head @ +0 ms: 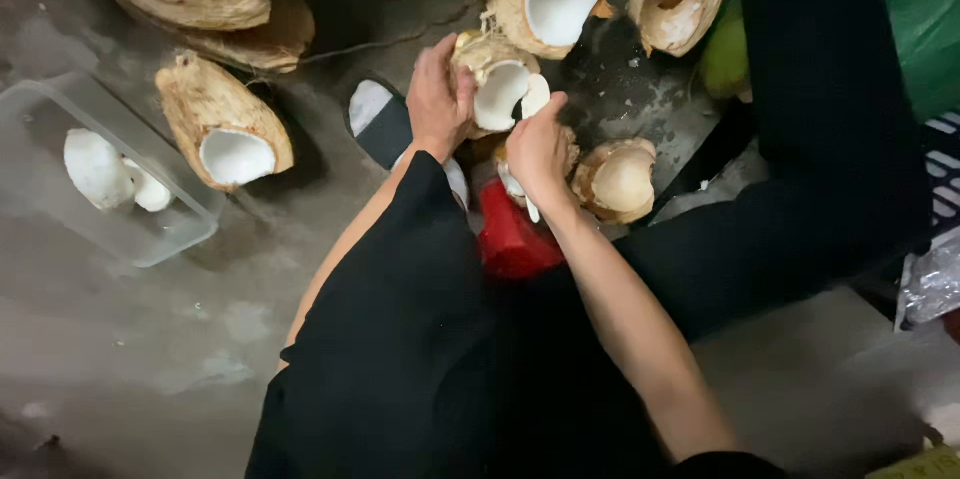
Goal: The person scoops meat out of several halved coconuts by hand using a spoon and places the meat into a plastic container.
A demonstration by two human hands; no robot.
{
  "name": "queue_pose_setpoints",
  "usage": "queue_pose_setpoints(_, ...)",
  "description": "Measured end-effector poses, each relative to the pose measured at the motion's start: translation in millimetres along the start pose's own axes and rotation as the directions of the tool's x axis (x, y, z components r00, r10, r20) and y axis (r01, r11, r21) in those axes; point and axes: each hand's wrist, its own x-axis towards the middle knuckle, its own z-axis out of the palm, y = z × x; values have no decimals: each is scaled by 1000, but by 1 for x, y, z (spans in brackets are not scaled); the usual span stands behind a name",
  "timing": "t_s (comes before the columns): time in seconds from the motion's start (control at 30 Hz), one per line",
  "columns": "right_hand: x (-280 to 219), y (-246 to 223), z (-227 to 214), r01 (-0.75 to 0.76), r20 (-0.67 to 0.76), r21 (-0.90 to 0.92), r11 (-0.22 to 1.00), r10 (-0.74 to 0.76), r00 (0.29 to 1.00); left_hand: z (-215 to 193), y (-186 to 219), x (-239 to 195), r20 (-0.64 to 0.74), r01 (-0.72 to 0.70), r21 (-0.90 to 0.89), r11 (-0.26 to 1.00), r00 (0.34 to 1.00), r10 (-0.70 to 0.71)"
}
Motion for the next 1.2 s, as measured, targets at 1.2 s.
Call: queue_pose_setpoints(1.2, 53, -43, -33, 567, 459, -412, 713, -375, 806, -25, 3, 47, 83, 35, -151, 988, 996, -23)
